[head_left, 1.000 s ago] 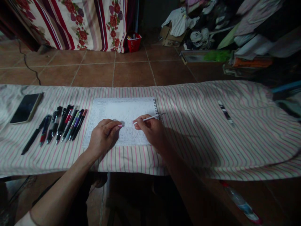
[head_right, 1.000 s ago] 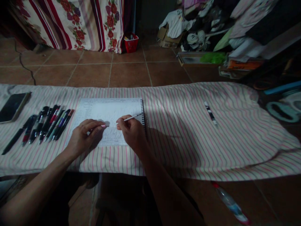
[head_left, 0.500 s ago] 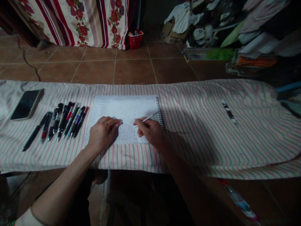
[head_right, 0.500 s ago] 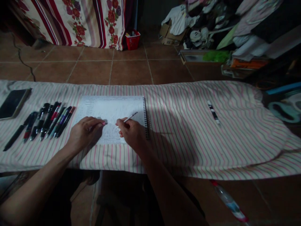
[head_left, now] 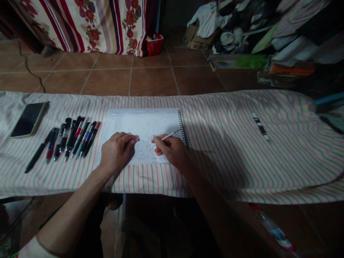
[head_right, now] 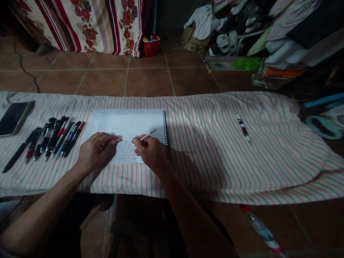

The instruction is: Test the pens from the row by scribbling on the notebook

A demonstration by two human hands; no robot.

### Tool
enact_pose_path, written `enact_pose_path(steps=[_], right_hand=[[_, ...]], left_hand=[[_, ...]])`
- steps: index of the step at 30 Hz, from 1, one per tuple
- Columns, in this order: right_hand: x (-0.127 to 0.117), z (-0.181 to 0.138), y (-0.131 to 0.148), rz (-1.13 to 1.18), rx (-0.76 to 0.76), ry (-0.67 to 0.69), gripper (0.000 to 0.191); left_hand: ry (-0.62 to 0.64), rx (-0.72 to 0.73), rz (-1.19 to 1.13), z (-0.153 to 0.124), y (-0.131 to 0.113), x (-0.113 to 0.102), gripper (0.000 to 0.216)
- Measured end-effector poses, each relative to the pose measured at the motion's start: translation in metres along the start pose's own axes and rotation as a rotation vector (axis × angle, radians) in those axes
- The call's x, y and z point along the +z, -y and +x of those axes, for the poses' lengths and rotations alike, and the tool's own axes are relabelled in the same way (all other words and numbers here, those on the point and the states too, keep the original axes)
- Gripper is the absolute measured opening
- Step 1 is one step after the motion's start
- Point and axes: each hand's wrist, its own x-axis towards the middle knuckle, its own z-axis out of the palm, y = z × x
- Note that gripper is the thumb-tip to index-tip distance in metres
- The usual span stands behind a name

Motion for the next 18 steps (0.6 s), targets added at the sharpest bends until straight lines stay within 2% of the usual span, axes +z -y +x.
enact_pose_path(steps=[5, 12, 18], right_hand=[[0.0005, 0.0007, -0.0021, 0.019, -0.01, 0.002, 0.021], [0.0027, 0.0048, -0.0082, 0.005, -0.004, 0.004, 0.023], [0.0023, 0.0032, -0.0086, 0.051, -0.014, 0.008, 0.024]], left_hand=[[-0.005, -0.021, -0.099, 0.0003, -0.0027, -0.0052, 0.022], [0.014, -0.013, 0.023, -0.0015, 0.0019, -0.0002, 0.02], [0.033, -0.007, 0.0, -0.0024, -0.0001, 0.0015, 0.02]])
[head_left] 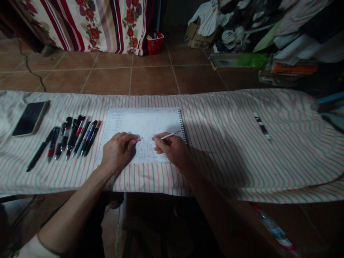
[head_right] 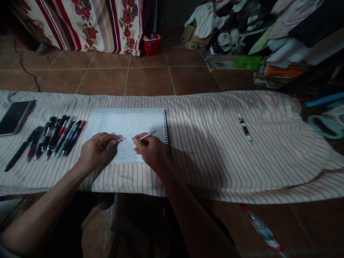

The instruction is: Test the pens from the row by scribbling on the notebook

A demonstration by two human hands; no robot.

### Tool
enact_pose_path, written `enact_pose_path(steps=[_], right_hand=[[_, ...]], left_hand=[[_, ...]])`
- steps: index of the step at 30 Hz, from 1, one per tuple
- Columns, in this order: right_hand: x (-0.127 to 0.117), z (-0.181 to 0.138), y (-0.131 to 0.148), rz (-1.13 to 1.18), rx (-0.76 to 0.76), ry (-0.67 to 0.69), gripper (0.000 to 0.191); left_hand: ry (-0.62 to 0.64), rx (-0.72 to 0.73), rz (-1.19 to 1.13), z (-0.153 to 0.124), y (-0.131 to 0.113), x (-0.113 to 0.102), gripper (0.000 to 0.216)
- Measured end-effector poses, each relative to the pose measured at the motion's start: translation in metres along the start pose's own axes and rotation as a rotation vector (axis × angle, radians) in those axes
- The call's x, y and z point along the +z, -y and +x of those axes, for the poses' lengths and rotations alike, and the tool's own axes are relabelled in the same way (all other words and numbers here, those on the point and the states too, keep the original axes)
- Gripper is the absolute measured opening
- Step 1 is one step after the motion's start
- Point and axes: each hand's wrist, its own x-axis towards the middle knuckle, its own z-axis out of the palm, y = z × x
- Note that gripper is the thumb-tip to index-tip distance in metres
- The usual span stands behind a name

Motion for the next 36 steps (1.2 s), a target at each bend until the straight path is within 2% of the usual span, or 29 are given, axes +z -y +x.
enact_pose_path(steps=[10, 15, 25, 36], right_hand=[[0.006, 0.004, -0.005, 0.091, -0.044, -0.005, 0.023], [0.012, 0.007, -0.005, 0.209, -0.059, 0.004, 0.022], [0.014, 0.008, -0.001, 0.182, -0.027, -0.002, 0.014], [0.016, 0.011, -0.002, 0.221, -0.032, -0.039, 0.006]], left_hand=[[-0.033, -0.059, 0.044, 0.0, -0.009, 0.005, 0.023], [-0.04, 0.037, 0.15, 0.001, -0.009, 0.006, 0.026], [-0.118, 0.146, 0.168, -0.001, -0.004, 0.013, 0.025], [-0.15, 0.147, 0.151, 0.001, -0.004, 0.018, 0.022]])
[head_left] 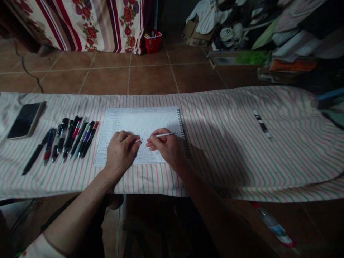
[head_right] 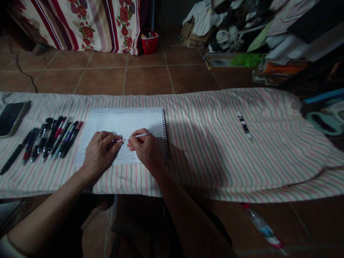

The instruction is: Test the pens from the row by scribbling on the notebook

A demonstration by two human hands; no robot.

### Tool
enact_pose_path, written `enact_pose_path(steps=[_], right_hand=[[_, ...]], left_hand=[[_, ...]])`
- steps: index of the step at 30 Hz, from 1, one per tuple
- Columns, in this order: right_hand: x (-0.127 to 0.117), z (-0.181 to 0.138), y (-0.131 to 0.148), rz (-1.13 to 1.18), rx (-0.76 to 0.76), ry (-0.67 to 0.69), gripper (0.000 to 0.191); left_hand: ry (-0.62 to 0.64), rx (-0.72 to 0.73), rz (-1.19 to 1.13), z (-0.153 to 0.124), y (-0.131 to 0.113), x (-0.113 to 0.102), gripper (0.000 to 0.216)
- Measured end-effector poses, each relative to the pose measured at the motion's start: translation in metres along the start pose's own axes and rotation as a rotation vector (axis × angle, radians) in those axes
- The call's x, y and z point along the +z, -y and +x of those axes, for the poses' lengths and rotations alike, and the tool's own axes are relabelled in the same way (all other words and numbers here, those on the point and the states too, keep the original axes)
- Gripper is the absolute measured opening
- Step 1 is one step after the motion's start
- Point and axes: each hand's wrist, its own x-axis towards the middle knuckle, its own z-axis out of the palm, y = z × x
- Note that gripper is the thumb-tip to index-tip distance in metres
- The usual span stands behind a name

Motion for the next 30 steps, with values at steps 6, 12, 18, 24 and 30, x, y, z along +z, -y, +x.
enact_pose_path(steps=[6, 12, 18, 24, 30], right_hand=[[0.003, 0.004, -0.001, 0.028, 0.048, 0.004, 0.005], [0.001, 0.002, 0.005, 0.0, 0.071, 0.007, 0.011], [0.0, 0.0, 0.01, -0.037, 0.099, 0.006, 0.009], [0.0, 0.0, 0.005, 0.073, 0.104, 0.005, 0.008], [0.001, 0.0, 0.004, 0.152, 0.102, 0.014, 0.009]], left_hand=[[0.005, -0.005, -0.011, 0.002, -0.001, 0.001, 0.019], [0.003, -0.008, -0.017, 0.003, -0.002, 0.001, 0.019], [0.006, -0.011, -0.015, 0.003, -0.002, 0.001, 0.018], [-0.009, -0.023, -0.05, 0.003, -0.001, 0.002, 0.016], [0.0, -0.036, -0.075, 0.003, -0.001, 0.002, 0.016]])
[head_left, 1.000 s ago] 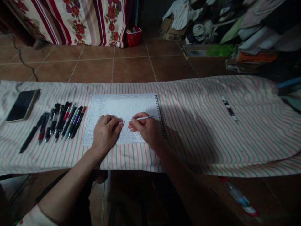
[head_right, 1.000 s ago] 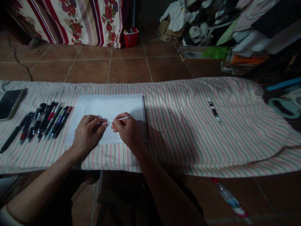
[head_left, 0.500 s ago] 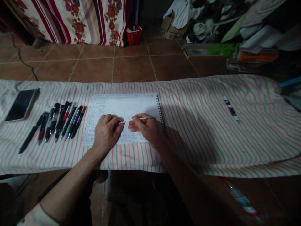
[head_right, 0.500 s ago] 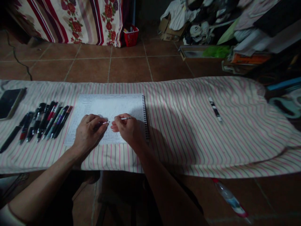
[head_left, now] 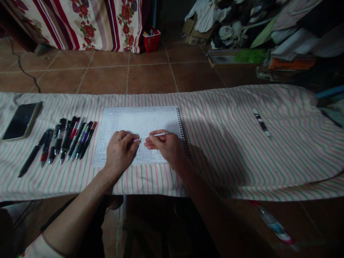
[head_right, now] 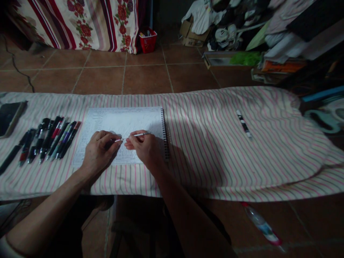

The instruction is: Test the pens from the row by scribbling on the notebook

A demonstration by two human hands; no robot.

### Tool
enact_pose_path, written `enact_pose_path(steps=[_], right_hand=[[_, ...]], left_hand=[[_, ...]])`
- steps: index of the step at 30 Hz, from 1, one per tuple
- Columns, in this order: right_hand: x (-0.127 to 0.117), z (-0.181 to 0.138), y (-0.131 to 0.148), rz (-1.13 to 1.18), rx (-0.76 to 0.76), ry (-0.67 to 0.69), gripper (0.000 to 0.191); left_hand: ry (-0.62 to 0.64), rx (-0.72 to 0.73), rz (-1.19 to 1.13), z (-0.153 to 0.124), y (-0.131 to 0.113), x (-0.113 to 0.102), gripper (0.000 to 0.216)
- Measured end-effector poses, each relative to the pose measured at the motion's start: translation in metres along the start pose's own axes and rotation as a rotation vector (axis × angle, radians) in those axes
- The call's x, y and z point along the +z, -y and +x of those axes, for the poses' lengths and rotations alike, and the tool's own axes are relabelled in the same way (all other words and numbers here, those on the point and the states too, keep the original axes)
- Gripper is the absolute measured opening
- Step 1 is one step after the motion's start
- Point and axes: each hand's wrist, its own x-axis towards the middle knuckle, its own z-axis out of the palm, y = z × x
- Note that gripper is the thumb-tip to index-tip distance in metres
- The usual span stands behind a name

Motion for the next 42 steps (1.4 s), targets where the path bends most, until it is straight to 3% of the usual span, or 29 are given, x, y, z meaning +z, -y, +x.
enact_pose_path(steps=[33, 42], right_hand=[[0.0049, 0.0006, -0.0004, 0.103, 0.058, 0.021, 0.009], [0.0097, -0.0019, 0.0, 0.008, 0.001, 0.068, 0.011]], left_hand=[[0.034, 0.036, -0.051, 0.0001, 0.0025, 0.0002, 0.021], [0.071, -0.064, -0.321, -0.0038, 0.0009, -0.0049, 0.014]])
